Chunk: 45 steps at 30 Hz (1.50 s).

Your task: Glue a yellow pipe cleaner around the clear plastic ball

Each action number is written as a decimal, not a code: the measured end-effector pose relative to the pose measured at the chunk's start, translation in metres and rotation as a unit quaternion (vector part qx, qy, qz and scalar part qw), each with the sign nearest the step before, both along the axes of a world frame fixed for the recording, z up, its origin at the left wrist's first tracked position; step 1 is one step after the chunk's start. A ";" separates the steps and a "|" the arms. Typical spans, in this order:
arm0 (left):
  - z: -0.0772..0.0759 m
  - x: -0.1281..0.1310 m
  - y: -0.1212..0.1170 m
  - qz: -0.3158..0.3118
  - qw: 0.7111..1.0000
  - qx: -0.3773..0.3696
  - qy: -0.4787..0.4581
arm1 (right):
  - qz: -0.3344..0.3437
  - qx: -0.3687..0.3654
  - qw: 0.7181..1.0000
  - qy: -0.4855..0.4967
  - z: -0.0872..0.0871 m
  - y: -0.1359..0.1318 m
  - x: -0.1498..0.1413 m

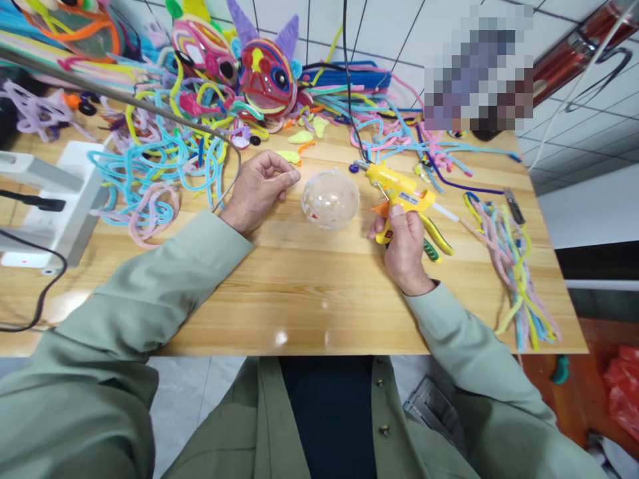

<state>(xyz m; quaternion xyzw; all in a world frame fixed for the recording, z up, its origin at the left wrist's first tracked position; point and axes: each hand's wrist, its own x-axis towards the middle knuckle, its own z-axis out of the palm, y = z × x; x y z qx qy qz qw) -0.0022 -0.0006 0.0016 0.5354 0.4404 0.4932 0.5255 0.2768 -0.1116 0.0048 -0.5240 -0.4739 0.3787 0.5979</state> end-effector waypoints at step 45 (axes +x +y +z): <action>0.002 0.004 0.000 0.021 0.999 -0.026 -0.002 | 0.005 -0.001 1.000 0.003 0.001 0.000 -0.001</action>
